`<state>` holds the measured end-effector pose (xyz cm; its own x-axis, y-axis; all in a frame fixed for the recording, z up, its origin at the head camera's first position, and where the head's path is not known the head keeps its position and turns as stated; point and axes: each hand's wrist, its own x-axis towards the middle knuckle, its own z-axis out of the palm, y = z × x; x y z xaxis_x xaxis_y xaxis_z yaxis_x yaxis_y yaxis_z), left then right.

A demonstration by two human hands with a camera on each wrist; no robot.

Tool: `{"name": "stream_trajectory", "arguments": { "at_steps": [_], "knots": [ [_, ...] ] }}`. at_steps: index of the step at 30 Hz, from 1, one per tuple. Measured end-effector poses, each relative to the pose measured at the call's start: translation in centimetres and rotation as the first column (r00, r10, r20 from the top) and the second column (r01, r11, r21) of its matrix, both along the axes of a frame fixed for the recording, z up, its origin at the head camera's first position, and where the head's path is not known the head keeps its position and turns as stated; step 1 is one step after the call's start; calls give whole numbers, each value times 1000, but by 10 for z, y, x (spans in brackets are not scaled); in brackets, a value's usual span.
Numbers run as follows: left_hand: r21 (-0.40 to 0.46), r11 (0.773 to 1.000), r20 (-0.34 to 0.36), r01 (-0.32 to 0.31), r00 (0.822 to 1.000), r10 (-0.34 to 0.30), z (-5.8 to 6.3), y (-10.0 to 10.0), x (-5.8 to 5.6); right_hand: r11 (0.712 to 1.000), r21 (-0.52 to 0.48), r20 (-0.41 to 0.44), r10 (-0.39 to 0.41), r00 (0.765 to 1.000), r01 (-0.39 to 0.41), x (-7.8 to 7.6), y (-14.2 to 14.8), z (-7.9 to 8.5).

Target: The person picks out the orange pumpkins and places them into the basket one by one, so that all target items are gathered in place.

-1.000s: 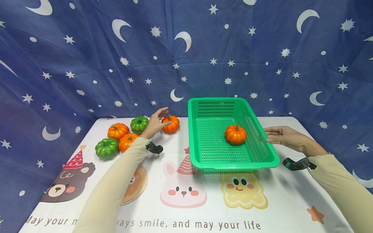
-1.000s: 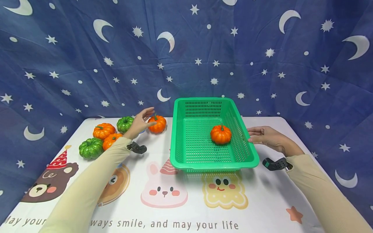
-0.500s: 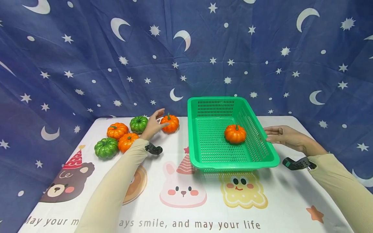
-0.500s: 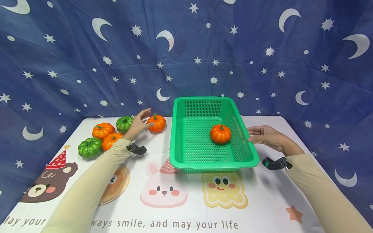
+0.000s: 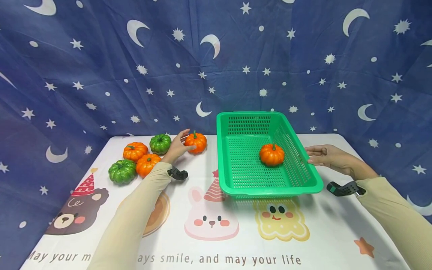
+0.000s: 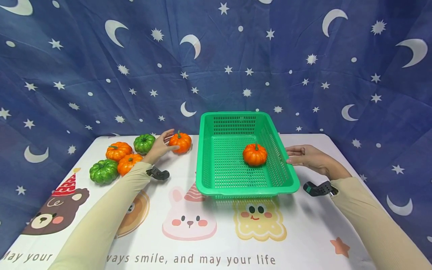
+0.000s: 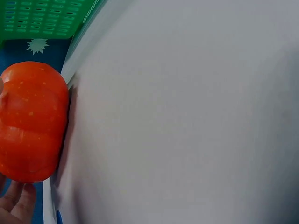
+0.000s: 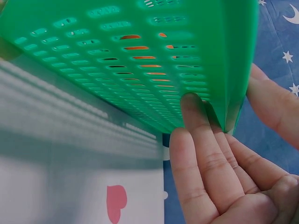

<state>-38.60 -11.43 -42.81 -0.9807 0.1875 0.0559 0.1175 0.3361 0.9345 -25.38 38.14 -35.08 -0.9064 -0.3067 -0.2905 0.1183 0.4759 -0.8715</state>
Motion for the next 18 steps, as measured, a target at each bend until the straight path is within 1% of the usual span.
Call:
{"name": "stream_trajectory", "arguments": {
  "at_steps": [9, 18],
  "knots": [
    [-5, 1000, 25, -12, 1000, 12, -3, 2, 1, 1000, 24, -1, -9, 1000, 9, 0, -1, 1],
    [-21, 1000, 30, -12, 999, 12, -8, 1, 1, 1000, 2, 4, -7, 1000, 7, -1, 0, 0]
  ]
}}
